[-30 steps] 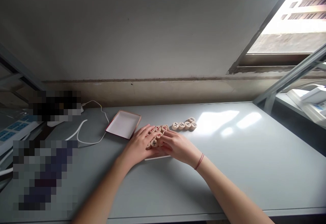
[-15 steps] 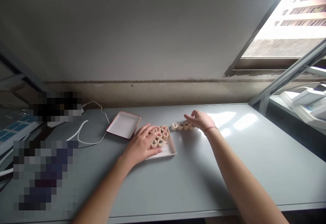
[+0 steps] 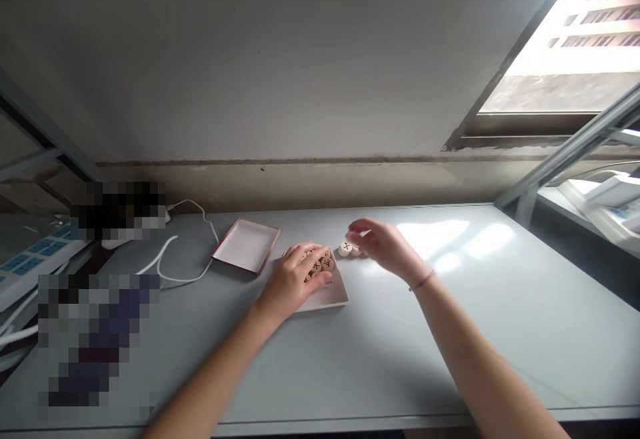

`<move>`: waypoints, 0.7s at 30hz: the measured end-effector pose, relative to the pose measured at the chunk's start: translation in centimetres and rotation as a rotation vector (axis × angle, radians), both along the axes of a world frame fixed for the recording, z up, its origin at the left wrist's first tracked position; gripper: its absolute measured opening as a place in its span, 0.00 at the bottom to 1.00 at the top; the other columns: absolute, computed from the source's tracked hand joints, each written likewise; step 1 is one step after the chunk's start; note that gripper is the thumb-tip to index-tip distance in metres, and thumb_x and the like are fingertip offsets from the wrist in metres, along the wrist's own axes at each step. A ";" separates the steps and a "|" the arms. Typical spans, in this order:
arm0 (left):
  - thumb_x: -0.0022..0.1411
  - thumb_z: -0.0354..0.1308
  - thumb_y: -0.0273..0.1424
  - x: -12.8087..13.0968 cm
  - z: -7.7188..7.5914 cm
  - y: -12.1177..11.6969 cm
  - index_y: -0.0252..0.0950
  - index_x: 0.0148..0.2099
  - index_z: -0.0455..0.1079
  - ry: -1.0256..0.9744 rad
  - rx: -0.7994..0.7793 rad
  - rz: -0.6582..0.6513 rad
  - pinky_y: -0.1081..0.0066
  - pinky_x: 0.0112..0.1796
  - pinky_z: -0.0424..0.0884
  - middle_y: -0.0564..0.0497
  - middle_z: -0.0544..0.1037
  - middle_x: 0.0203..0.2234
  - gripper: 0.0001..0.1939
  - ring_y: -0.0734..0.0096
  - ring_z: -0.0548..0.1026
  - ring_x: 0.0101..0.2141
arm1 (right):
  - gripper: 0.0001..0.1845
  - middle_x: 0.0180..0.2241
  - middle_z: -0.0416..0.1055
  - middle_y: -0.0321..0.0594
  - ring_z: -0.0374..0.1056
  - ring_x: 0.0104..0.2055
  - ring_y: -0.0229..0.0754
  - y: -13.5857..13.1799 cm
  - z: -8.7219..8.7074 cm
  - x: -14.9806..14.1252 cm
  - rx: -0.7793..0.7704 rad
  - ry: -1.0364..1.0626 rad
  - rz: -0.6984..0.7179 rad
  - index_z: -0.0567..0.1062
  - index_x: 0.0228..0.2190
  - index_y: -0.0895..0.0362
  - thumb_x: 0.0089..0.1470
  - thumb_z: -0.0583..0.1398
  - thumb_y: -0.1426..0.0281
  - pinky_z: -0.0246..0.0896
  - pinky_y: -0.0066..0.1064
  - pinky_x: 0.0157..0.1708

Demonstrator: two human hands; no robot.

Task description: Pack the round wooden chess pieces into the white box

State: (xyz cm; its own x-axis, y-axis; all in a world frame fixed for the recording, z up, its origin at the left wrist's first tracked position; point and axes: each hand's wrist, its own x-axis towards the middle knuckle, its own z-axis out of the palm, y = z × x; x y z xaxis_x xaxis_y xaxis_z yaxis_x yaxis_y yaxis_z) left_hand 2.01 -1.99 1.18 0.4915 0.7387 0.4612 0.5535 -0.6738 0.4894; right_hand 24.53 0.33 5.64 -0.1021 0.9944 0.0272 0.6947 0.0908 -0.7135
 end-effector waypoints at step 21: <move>0.59 0.59 0.25 1.8 0.5 -1.0 0.40 0.37 0.70 -0.225 -0.213 0.012 0.67 0.46 0.72 0.51 0.73 0.42 0.05 0.67 0.74 0.45 | 0.21 0.38 0.73 0.44 0.73 0.40 0.42 -3.0 -1.0 -1.5 -0.401 1.060 -0.123 0.75 0.38 0.58 0.46 0.68 0.59 0.72 0.28 0.35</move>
